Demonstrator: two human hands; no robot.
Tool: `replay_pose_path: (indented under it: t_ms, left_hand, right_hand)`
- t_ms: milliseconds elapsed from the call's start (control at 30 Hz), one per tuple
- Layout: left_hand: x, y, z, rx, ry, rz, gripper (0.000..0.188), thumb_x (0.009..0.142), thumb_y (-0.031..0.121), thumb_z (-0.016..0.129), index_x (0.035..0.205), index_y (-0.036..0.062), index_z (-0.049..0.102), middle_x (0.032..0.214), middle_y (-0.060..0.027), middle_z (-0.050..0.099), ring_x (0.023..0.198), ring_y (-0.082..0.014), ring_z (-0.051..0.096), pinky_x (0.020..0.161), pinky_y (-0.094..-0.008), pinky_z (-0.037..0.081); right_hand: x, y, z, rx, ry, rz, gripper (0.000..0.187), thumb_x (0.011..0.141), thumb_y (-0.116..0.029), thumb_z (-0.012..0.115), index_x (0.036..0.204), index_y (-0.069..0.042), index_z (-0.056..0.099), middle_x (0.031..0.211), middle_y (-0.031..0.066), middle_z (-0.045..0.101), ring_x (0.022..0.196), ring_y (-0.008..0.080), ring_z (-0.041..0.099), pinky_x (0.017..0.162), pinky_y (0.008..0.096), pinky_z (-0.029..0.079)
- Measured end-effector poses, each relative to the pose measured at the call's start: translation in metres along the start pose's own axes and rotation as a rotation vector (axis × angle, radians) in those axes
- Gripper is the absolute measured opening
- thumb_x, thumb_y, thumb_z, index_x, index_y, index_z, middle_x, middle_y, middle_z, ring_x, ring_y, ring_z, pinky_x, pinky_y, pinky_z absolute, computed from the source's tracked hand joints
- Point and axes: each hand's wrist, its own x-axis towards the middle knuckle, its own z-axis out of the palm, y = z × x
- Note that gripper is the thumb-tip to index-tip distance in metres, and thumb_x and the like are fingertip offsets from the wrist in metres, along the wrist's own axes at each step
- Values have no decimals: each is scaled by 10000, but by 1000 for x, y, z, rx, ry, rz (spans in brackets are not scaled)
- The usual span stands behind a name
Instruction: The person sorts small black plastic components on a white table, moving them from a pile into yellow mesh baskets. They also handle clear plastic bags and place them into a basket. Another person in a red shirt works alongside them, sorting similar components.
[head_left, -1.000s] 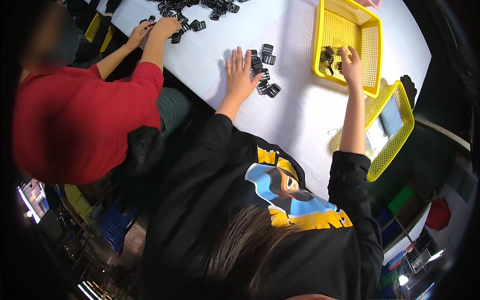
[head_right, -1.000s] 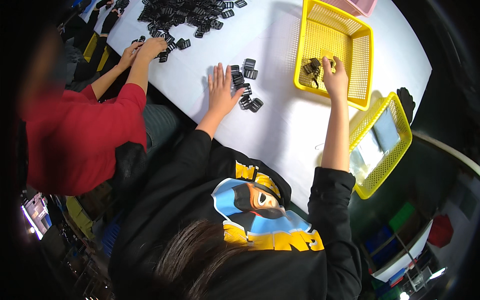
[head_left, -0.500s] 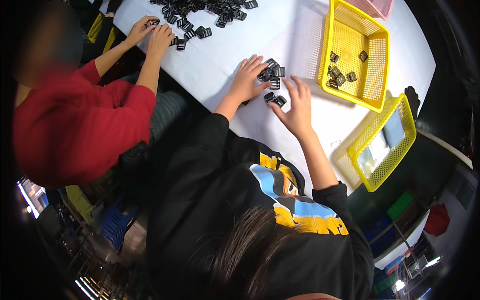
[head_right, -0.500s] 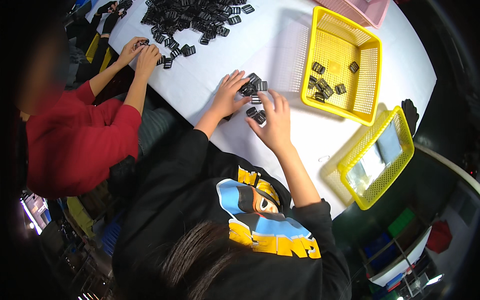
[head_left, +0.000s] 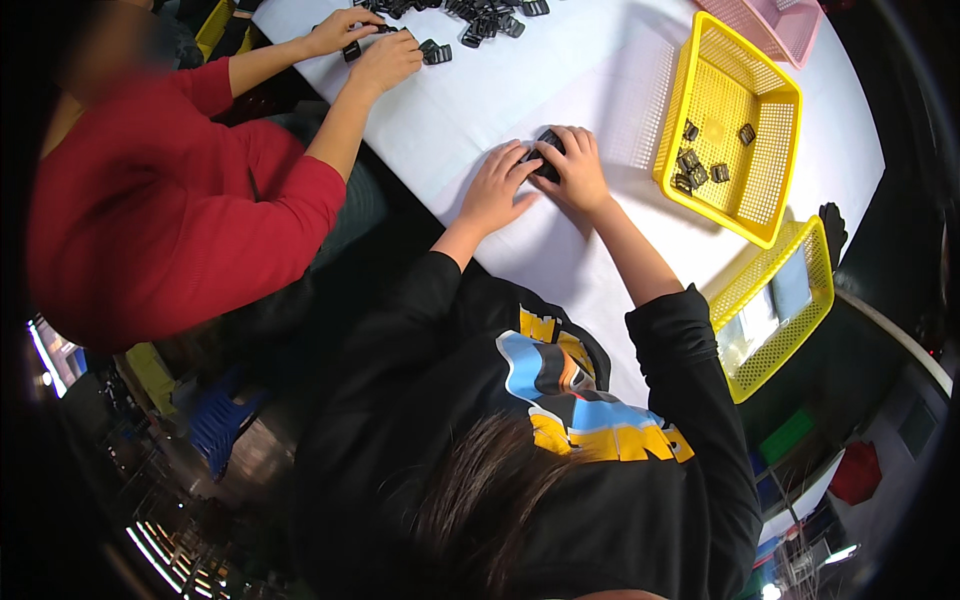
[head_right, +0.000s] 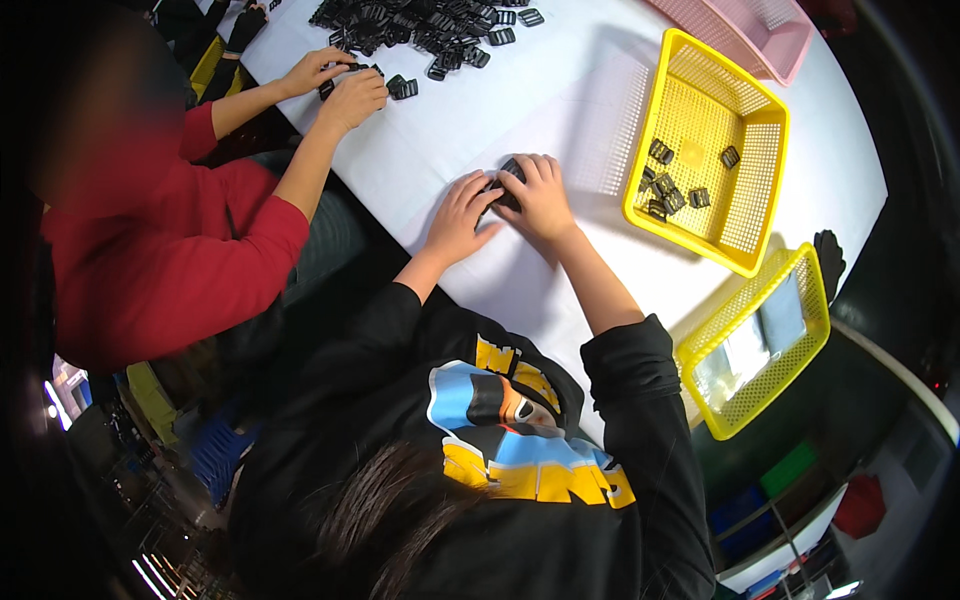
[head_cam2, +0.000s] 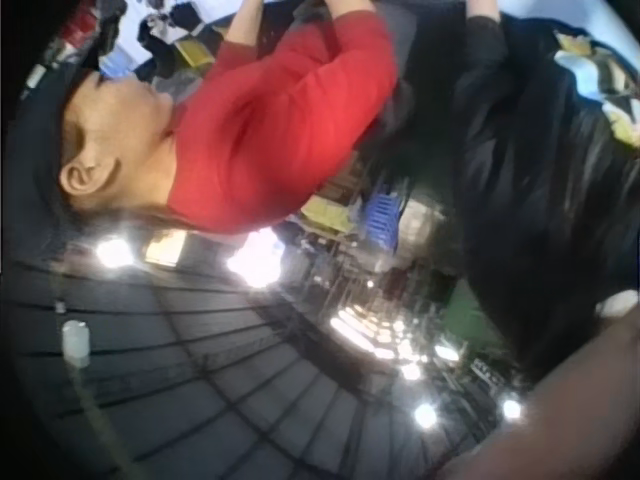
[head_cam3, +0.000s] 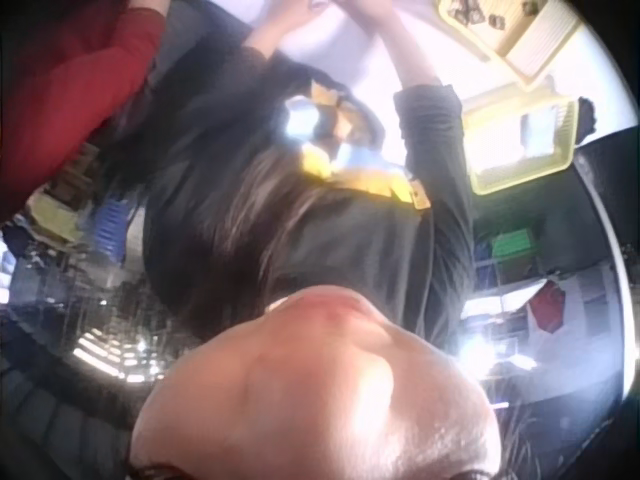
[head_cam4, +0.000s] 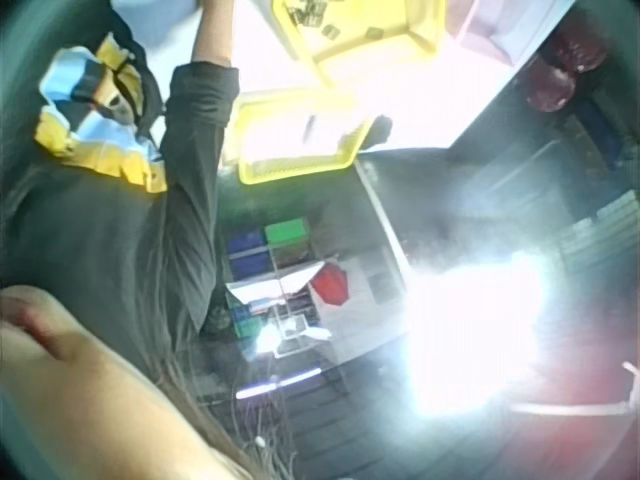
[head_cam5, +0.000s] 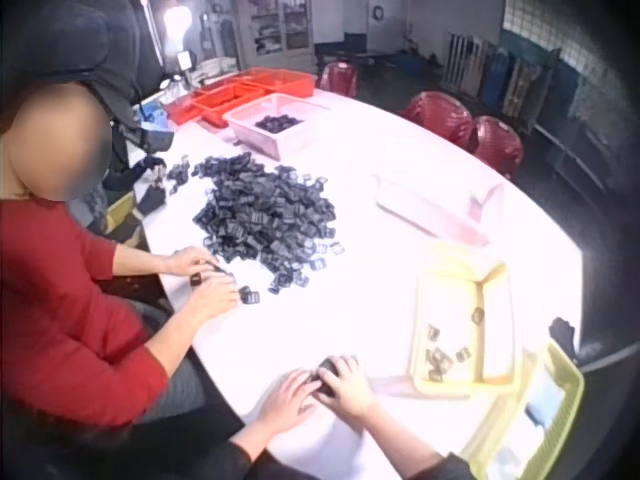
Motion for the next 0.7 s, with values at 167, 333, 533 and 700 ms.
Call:
replay_pose_path:
  t_ms: [167, 333, 533, 700]
  left_hand:
    - [1, -3, 2, -93, 148, 6, 247, 741, -3, 479, 972, 61, 539, 1040, -109, 504, 1035, -271, 444, 857, -353, 385]
    - [6, -3, 0, -291, 301, -159, 243, 752, -52, 426, 954, 18, 542, 860, -114, 556, 828, -244, 534, 732, -316, 437]
    - [43, 20, -21, -1090, 415, -643, 176, 857, 104, 383, 876, 20, 538, 660, -34, 526, 595, -78, 508, 455, -189, 425]
    - [105, 102, 5, -1301, 163, -392, 132, 853, 158, 450, 903, 65, 528, 706, -7, 530, 653, -70, 510, 578, -205, 439]
  right_hand:
    - [-11, -11, 1, -76, 7, 128, 360, 572, -190, 667, 899, -111, 537, 1048, 113, 470, 833, 270, 497, 681, 386, 424]
    - [-28, -6, -15, 19, -53, 270, 274, 591, -166, 662, 817, -67, 544, 1014, 113, 495, 709, 274, 553, 564, 358, 464]
    - [-39, -45, -78, 201, 546, 442, 146, 612, -63, 632, 710, 6, 549, 892, 123, 548, 708, 227, 553, 625, 291, 443]
    - [-49, -5, -129, 197, 811, 694, 131, 689, -69, 607, 753, 25, 542, 823, 107, 547, 699, 170, 511, 610, 252, 425]
